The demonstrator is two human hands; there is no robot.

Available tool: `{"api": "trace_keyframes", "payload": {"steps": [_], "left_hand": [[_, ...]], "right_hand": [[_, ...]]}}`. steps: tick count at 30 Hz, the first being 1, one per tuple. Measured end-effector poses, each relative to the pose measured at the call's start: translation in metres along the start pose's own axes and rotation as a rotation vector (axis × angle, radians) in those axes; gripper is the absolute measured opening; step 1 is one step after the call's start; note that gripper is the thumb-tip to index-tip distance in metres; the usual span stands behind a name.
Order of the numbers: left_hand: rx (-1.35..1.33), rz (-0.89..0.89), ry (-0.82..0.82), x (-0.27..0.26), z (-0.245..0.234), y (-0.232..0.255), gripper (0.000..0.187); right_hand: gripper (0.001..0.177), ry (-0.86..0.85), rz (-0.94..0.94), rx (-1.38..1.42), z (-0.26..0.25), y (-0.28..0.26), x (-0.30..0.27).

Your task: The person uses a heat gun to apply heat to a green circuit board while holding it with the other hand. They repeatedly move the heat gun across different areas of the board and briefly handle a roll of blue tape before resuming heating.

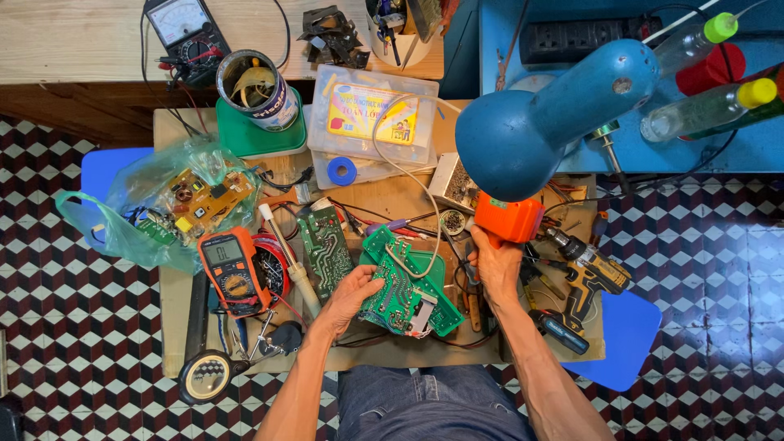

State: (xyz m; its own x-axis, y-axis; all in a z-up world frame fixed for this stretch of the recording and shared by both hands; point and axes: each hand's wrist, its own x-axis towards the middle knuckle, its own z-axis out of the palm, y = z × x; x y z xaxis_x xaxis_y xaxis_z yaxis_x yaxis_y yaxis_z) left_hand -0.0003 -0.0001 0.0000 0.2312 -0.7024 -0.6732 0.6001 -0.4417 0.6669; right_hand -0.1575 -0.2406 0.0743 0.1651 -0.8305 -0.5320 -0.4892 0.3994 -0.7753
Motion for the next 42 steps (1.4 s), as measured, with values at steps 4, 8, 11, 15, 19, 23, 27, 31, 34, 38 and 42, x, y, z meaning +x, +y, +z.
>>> {"api": "trace_keyframes", "payload": {"steps": [4,8,11,15,19,23,27,31,34,38,42], "left_hand": [[0.005,-0.004,0.006,0.001,0.000,0.001,0.059],[-0.006,-0.003,0.004,0.000,0.001,0.001,0.059],[-0.006,-0.012,0.003,0.000,0.001,0.002,0.060],[-0.004,-0.008,-0.001,0.000,0.000,0.002,0.059],[-0.020,0.009,-0.009,-0.002,-0.001,0.002,0.057],[-0.031,0.004,-0.012,-0.002,0.001,0.003,0.056],[-0.005,-0.001,-0.002,-0.003,0.001,0.004,0.056],[-0.024,0.006,-0.015,-0.004,0.002,0.005,0.056],[-0.019,0.003,-0.006,-0.004,0.002,0.006,0.056],[-0.003,0.007,-0.007,-0.004,0.001,0.005,0.056],[-0.019,0.022,-0.020,-0.003,0.001,0.004,0.056]], "right_hand": [[0.037,0.019,-0.011,-0.107,0.004,0.005,0.005],[0.036,0.037,-0.053,-0.109,0.005,0.012,0.007],[0.036,0.043,-0.086,-0.068,0.004,0.014,0.007],[0.039,0.049,-0.087,-0.018,0.004,0.013,0.009],[0.042,0.063,0.021,-0.094,0.007,0.011,0.015],[0.045,0.066,-0.004,-0.130,0.007,0.013,0.021],[0.043,0.065,0.000,-0.104,0.009,0.016,0.023],[0.042,0.055,-0.001,-0.082,0.009,0.016,0.024],[0.041,0.051,-0.001,-0.073,0.010,0.014,0.025],[0.042,0.048,0.039,-0.061,0.012,0.011,0.024],[0.040,0.043,0.067,0.001,0.013,0.007,0.023]]}}
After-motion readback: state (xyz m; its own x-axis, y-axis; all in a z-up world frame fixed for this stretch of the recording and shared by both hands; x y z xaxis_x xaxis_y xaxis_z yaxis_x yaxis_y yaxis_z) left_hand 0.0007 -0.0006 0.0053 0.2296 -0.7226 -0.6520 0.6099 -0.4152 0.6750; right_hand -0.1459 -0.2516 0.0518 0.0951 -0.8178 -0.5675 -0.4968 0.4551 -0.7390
